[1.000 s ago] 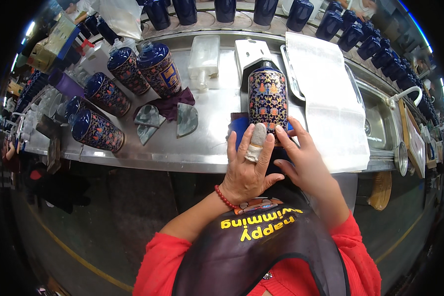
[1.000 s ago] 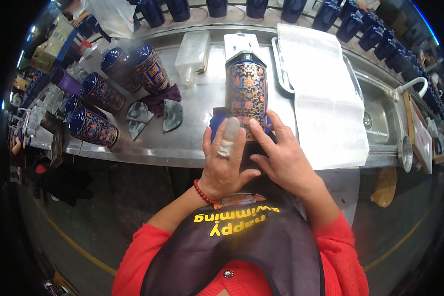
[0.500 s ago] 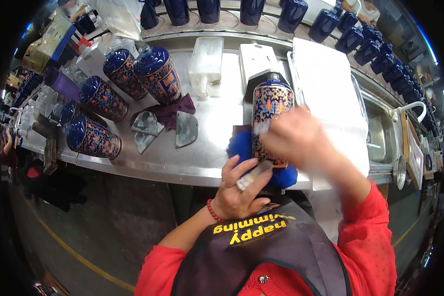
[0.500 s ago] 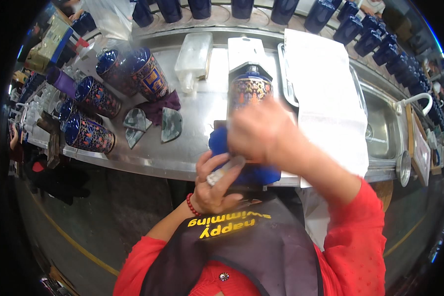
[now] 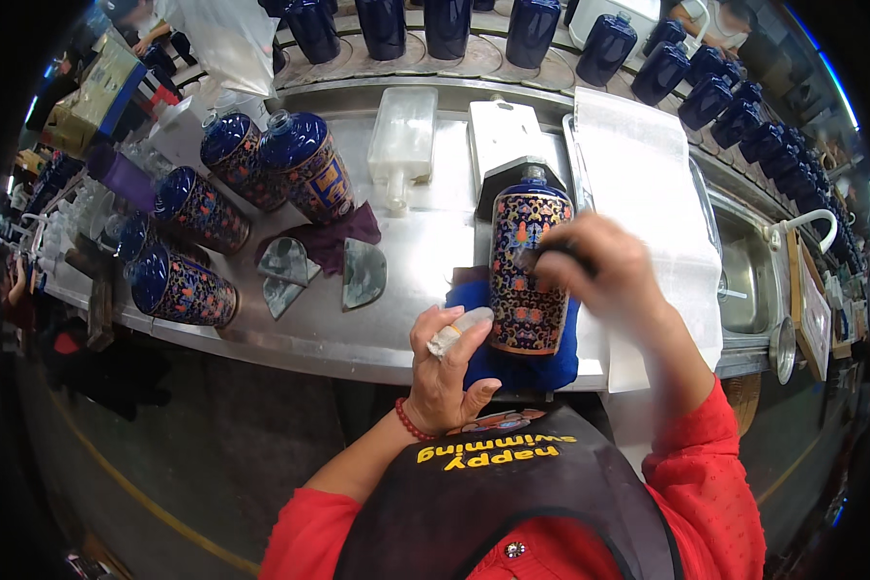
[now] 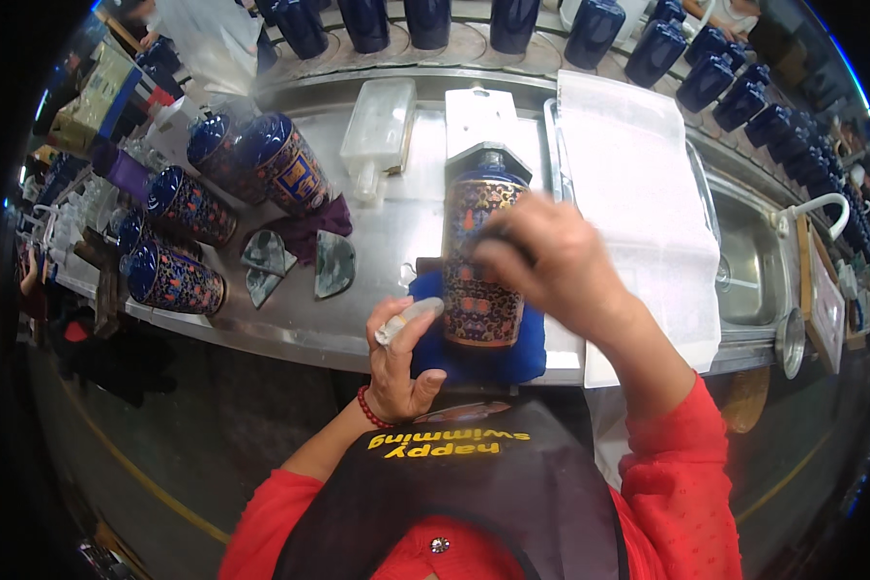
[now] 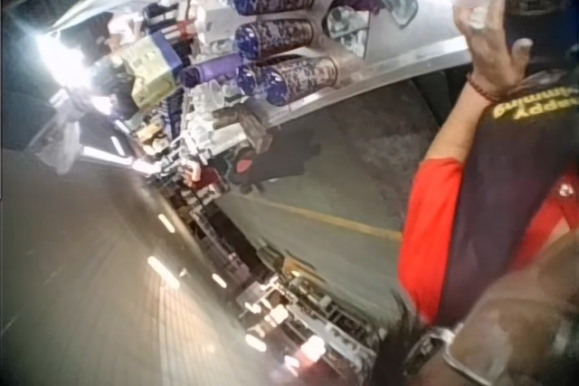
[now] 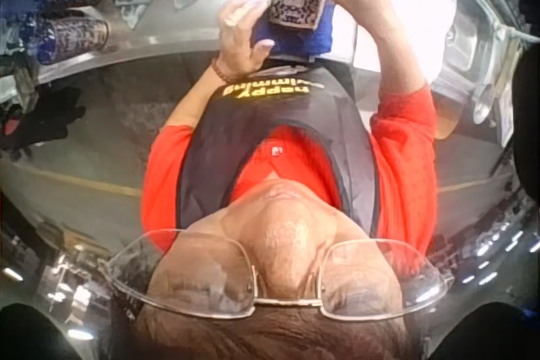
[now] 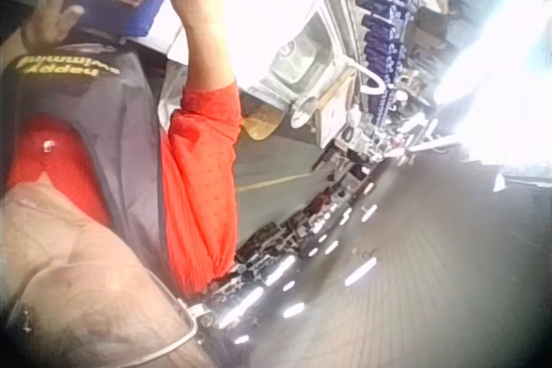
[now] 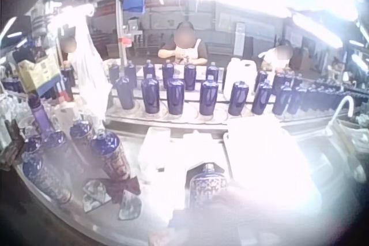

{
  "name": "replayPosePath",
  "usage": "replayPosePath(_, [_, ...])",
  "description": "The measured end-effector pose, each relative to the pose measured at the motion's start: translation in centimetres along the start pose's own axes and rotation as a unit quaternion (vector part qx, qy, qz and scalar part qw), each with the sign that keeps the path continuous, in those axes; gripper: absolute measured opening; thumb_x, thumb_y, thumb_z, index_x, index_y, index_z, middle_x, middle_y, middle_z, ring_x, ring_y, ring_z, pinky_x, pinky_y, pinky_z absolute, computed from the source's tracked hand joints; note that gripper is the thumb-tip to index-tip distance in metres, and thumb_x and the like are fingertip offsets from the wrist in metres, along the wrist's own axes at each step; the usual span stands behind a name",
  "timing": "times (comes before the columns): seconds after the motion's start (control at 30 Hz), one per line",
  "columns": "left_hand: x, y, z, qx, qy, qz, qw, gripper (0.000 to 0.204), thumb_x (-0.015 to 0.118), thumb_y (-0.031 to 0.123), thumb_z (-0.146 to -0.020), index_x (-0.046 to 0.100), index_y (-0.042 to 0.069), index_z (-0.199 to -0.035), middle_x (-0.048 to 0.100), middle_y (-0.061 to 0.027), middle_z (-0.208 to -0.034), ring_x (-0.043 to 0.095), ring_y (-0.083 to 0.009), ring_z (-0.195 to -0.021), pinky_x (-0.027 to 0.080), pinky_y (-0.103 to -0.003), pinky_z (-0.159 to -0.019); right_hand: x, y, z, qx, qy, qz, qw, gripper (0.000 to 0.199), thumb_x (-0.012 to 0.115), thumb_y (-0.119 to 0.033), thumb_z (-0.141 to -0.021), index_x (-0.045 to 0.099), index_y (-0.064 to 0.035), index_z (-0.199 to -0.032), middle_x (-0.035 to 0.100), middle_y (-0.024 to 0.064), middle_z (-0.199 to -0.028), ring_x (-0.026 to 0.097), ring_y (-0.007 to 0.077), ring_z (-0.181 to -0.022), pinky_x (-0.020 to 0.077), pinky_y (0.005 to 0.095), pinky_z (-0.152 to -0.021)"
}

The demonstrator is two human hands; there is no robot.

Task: The person uses a small scraper to remove residue from the surface of a decorated ceramic jar, then wipes the jar with a cloth. The person rotates the jar to access different sides and continues scraping and wiping until the surface appears clean.

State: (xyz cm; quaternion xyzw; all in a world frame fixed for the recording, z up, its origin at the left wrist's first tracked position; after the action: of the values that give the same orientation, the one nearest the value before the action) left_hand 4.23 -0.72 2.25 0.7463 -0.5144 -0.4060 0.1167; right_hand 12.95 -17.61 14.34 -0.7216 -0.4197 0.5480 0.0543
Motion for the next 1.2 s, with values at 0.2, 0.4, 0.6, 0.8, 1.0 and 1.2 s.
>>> replayPosePath(0.2, [2.2,-1.8,-3.8,-0.041,-0.092,-0.016,0.995,0.097,0.039,0.072,-0.098,0.031,-0.004,-0.157,0.043,-0.0283,-0.15,0.025,-0.0449,-0.144,0.014,-0.057,-0.12,-0.1,3.6,3.9,0.014,0.034,-0.089,0.995,0.014,0.078,-0.008,-0.086,0.071,-0.0009,-0.095,0.061,0.0074,-0.078,0.059,0.0163,-0.066,0.0456,0.0294,-0.057])
replayPosePath(0.4, [2.0,-1.1,-5.7,-0.013,-0.104,-0.047,0.993,0.102,0.039,0.078,-0.094,0.033,-0.002,-0.157,0.041,-0.0249,-0.155,0.023,-0.0441,-0.146,0.011,-0.064,-0.118,1.3,7.5,7.2,0.189,0.051,-0.212,0.957,0.018,0.07,-0.016,-0.096,0.068,0.001,-0.099,0.065,0.003,-0.077,0.058,0.007,-0.068,0.0461,0.0241,-0.058])
replayPosePath(0.6, [2.2,-1.3,-7.5,-0.003,-0.123,-0.075,0.989,0.102,0.038,0.08,-0.093,0.037,0.001,-0.156,0.044,-0.0223,-0.154,0.025,-0.0424,-0.146,0.008,-0.064,-0.118,1.6,8.2,6.6,0.214,0.062,-0.266,0.938,0.021,0.069,-0.02,-0.099,0.067,0.0004,-0.099,0.065,0.0012,-0.074,0.056,0.0054,-0.067,0.0455,0.0233,-0.058])
replayPosePath(0.8, [2.2,-0.3,-8.4,0.02,-0.116,-0.105,0.987,0.101,0.037,0.08,-0.093,0.04,0.001,-0.155,0.046,-0.022,-0.153,0.027,-0.0391,-0.147,0.008,-0.063,-0.119,1.7,8.2,6.7,0.226,0.076,-0.271,0.933,0.02,0.069,-0.019,-0.099,0.066,0.0006,-0.099,0.066,0.0022,-0.076,0.058,0.0061,-0.069,0.0472,0.024,-0.061])
replayPosePath(1.0, [2.0,0.2,-8.9,0.028,-0.114,-0.104,0.988,0.1,0.039,0.08,-0.092,0.041,0.002,-0.155,0.052,-0.0186,-0.148,0.03,-0.0368,-0.146,0.008,-0.063,-0.118,2.0,8.7,6.9,0.218,0.076,-0.243,0.942,0.02,0.07,-0.019,-0.098,0.066,0.001,-0.1,0.066,0.0032,-0.078,0.059,0.0076,-0.071,0.0483,0.0251,-0.063])
replayPosePath(1.2, [2.2,0.8,-9.4,0.057,-0.122,-0.111,0.985,0.093,0.041,0.077,-0.093,0.046,0.006,-0.152,0.056,-0.013,-0.146,0.035,-0.0339,-0.144,0.01,-0.064,-0.118,1.4,8.6,6.6,0.195,0.062,-0.205,0.957,0.02,0.071,-0.018,-0.097,0.066,0.0016,-0.1,0.066,0.0061,-0.078,0.059,0.0092,-0.071,0.0487,0.026,-0.063])
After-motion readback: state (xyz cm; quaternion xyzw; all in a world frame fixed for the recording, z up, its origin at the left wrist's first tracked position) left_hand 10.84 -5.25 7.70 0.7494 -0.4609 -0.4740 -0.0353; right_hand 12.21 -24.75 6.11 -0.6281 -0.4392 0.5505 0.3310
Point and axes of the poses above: each hand's wrist, its own z-axis away from the middle knuckle, its own x-axis out of the palm, y = z × x, the point moved 7 cm from there along -z, towards the middle knuckle
